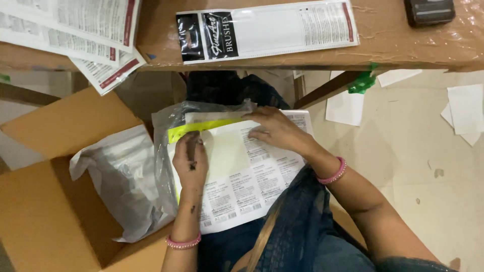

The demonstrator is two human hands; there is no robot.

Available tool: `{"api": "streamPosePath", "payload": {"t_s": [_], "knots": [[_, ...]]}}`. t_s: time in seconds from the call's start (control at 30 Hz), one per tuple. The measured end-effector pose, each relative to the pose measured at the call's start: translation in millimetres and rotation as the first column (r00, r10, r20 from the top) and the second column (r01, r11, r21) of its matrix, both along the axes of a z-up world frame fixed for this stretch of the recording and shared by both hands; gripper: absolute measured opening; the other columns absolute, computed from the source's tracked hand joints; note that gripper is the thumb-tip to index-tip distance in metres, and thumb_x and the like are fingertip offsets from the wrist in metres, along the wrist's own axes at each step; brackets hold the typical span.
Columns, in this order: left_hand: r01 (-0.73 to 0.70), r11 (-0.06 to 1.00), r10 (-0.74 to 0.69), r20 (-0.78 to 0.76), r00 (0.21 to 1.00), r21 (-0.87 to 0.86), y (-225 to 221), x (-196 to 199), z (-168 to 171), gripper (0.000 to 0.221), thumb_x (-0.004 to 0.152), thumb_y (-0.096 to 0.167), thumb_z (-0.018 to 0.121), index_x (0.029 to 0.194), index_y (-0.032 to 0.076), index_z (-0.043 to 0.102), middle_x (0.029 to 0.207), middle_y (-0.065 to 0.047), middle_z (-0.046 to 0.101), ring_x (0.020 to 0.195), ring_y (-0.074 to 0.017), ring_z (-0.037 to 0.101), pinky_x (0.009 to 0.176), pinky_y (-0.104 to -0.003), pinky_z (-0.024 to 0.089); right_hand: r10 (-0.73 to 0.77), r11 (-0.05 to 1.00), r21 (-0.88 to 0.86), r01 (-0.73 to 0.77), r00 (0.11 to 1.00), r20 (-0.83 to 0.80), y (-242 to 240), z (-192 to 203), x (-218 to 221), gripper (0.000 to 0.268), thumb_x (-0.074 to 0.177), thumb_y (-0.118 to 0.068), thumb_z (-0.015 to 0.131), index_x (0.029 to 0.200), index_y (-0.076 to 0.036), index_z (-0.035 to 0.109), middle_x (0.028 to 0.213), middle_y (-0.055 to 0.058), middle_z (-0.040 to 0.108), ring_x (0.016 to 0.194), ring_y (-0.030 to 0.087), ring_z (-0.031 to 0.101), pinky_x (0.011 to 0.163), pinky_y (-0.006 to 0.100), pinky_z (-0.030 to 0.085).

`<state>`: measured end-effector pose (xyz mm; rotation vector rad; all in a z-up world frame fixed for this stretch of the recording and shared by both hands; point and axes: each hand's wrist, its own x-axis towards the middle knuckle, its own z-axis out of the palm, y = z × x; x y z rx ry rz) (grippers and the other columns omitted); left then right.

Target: The person is peeling adhesive labels from a sheet and applying them to the back of packaged paint brushes.

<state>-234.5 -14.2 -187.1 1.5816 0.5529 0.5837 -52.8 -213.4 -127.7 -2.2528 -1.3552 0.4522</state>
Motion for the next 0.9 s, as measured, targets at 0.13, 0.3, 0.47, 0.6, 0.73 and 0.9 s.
{"api": "streamPosePath", "payload": {"t_s": [0.13, 0.3, 0.47, 0.6, 0.73, 0.9], "knots": [[0.167, 0.687, -0.153, -0.084, 0.985, 0.707, -13, 20, 48, 0.032, 0.091, 0.009, 0.067, 0.122, 0.002, 0.065, 0.132, -0.018, 0.063, 0.126, -0.0394, 0.056, 0.113, -0.049, 0.037, 0.026, 0.981, 0.193, 0.008, 0.984, -0.175, -14, 18, -6, 0.043, 0.092, -0.012, 0.074, 0.134, -0.009, 0.064, 0.115, 0.014, 0.069, 0.105, 0.032, 0.066, 0.09, 0.041, 0.054], [0.255, 0.643, -0.233, -0.132, 0.963, 0.723, -22, 50, 72, 0.045, 0.09, 0.019, 0.07, 0.128, -0.003, 0.064, 0.127, -0.021, 0.064, 0.121, -0.0411, 0.057, 0.109, -0.058, 0.033, 0.086, 0.944, 0.33, -0.007, 0.97, -0.226, -27, 20, -8, 0.037, 0.094, -0.008, 0.073, 0.13, -0.01, 0.067, 0.114, 0.013, 0.07, 0.105, 0.03, 0.069, 0.089, 0.039, 0.056], [0.481, 0.619, -0.36, -0.319, 0.877, 0.621, -22, 62, 78, 0.021, 0.089, 0.026, 0.076, 0.1, 0.009, 0.077, 0.095, -0.012, 0.075, 0.097, -0.0329, 0.068, 0.096, -0.046, 0.047, -0.107, 0.86, 0.502, 0.094, 0.994, -0.003, -26, 31, -14, 0.036, 0.087, -0.012, 0.081, 0.121, -0.01, 0.068, 0.12, 0.015, 0.068, 0.114, 0.035, 0.063, 0.099, 0.043, 0.051], [0.487, 0.677, -0.376, -0.309, 0.874, 0.552, -17, 66, 82, 0.02, 0.087, 0.026, 0.076, 0.094, 0.008, 0.079, 0.092, -0.014, 0.074, 0.089, -0.0335, 0.069, 0.083, -0.042, 0.052, -0.313, 0.809, 0.556, 0.189, 0.94, 0.136, -28, 19, -25, 0.034, 0.082, -0.018, 0.084, 0.111, -0.011, 0.069, 0.124, 0.018, 0.065, 0.12, 0.039, 0.058, 0.105, 0.046, 0.045], [0.543, 0.726, -0.388, -0.401, 0.83, 0.422, -16, 66, 93, 0.023, 0.085, 0.022, 0.074, 0.098, 0.005, 0.072, 0.092, -0.016, 0.076, 0.084, -0.0358, 0.071, 0.075, -0.043, 0.055, -0.303, 0.849, 0.464, 0.254, 0.952, 0.033, -31, -10, -30, 0.031, 0.085, -0.021, 0.083, 0.11, -0.009, 0.07, 0.117, 0.01, 0.071, 0.115, 0.031, 0.064, 0.109, 0.05, 0.043], [0.589, 0.785, -0.515, -0.327, 0.793, 0.193, -13, 64, 97, 0.034, 0.086, 0.016, 0.068, 0.116, 0.005, 0.059, 0.093, -0.013, 0.08, 0.076, -0.0264, 0.075, 0.067, -0.036, 0.055, -0.233, 0.876, 0.419, 0.238, 0.97, -0.064, -25, -11, -41, 0.025, 0.09, -0.021, 0.08, 0.11, -0.01, 0.072, 0.106, 0.006, 0.075, 0.104, 0.029, 0.07, 0.111, 0.05, 0.047]]}}
